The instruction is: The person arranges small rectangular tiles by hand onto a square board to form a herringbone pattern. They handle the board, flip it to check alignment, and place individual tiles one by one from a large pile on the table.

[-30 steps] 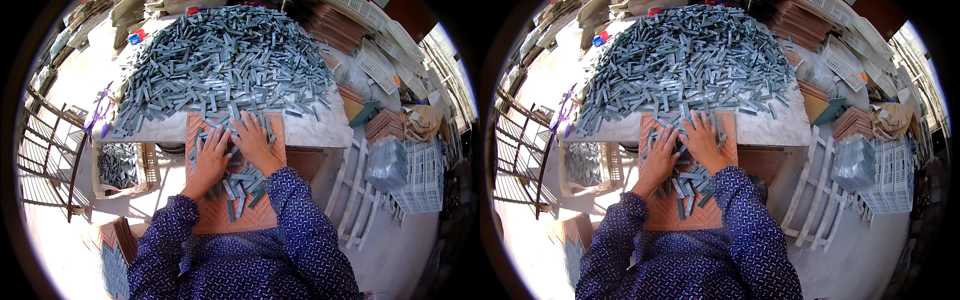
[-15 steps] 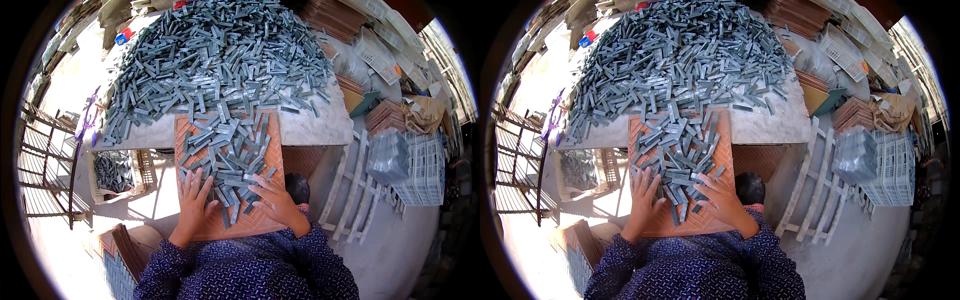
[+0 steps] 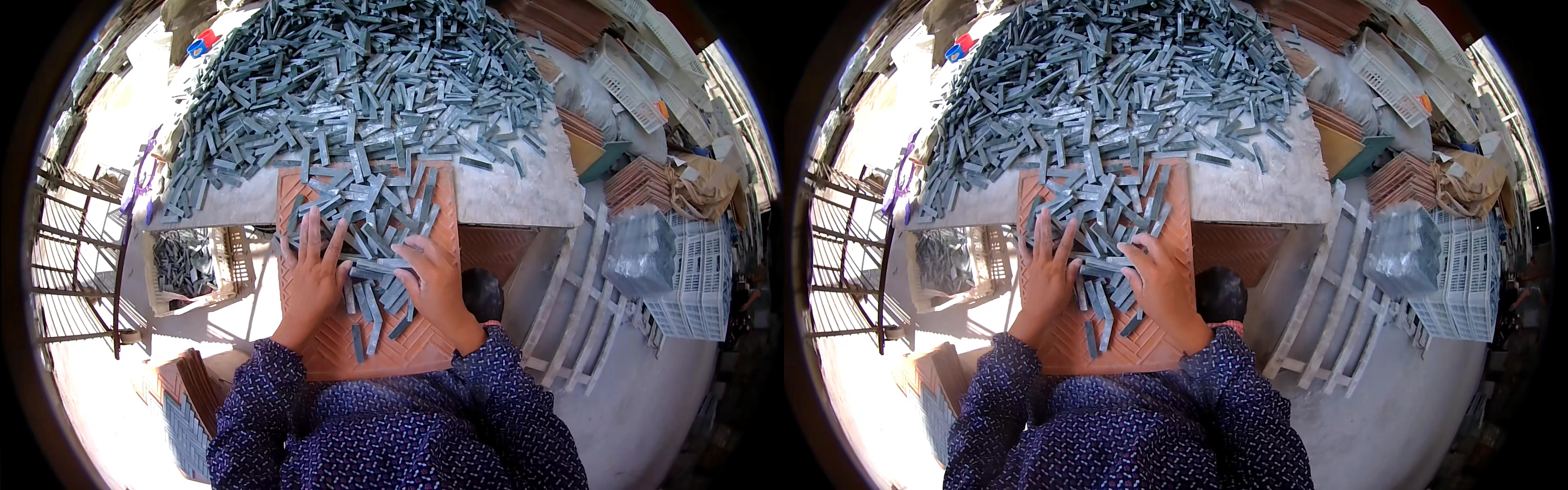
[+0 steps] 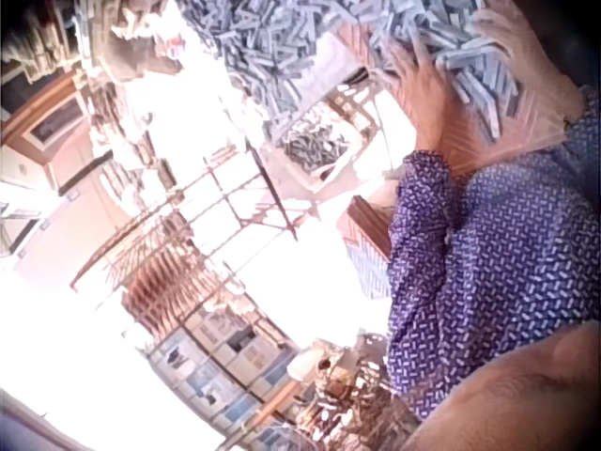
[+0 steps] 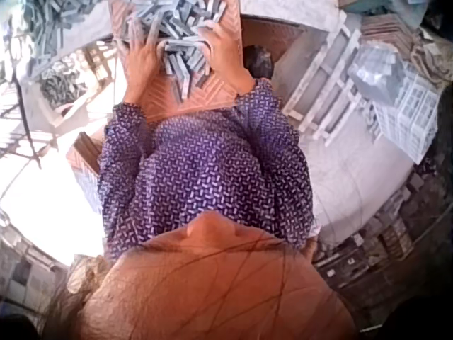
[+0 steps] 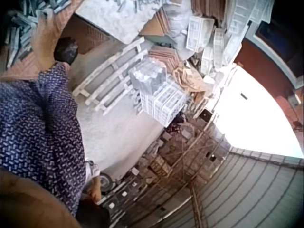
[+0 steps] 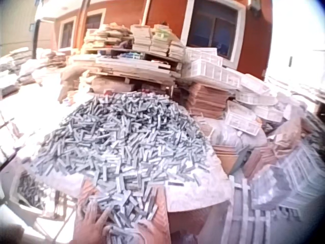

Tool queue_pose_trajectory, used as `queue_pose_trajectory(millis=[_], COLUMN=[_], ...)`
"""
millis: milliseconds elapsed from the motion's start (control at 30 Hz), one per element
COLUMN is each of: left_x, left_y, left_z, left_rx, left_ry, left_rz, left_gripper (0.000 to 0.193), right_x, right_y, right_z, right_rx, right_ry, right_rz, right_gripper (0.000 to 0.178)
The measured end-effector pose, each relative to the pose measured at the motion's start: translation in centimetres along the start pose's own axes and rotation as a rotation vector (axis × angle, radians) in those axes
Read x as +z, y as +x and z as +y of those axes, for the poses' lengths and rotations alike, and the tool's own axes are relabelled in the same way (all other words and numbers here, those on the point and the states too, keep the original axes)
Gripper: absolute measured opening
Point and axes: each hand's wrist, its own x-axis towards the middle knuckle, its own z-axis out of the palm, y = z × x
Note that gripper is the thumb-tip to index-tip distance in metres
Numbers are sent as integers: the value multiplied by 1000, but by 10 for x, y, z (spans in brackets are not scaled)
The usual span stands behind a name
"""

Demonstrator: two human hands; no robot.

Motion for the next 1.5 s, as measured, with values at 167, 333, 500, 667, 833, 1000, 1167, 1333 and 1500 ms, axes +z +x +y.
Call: queue_pose_trajectory(millis=[167, 333, 500, 667, 833, 1000, 1167, 1333, 1500], left_x=[14, -10, -5, -3, 0, -2, -2, 4, 13], left_y=[53, 20, -46, -64, -71, -74, -79, -73, -75], left_z=[-2, 9, 44, 64, 72, 68, 84, 77, 84], left_rx=[22, 29, 45, 91, -366, -439, -310, 154, 116], left_ry=[-35, -260, -460, -636, -1314, -1305, -1092, -486, -362], left_rz=[12, 151, 131, 21, -253, -514, -280, -63, -186], left_gripper=[52, 38, 18, 21, 20, 23, 22, 33, 37], right_x=[-9, -34, -6, -1, -22, -28, -30, -57, -44], right_y=[44, -4, -59, -76, -87, -97, -113, -128, -140], right_z=[2, 1, -11, -2, -17, -46, -36, -4, -8], right_rx=[-98, 128, 243, 488, 489, 290, 308, 372, 309], right_ry=[250, 34, -15, 458, 606, 391, 127, -91, -70], right_rz=[67, -132, -66, 41, -157, -203, -77, 156, 126], right_gripper=[31, 18, 33, 36, 27, 20, 25, 25, 20])
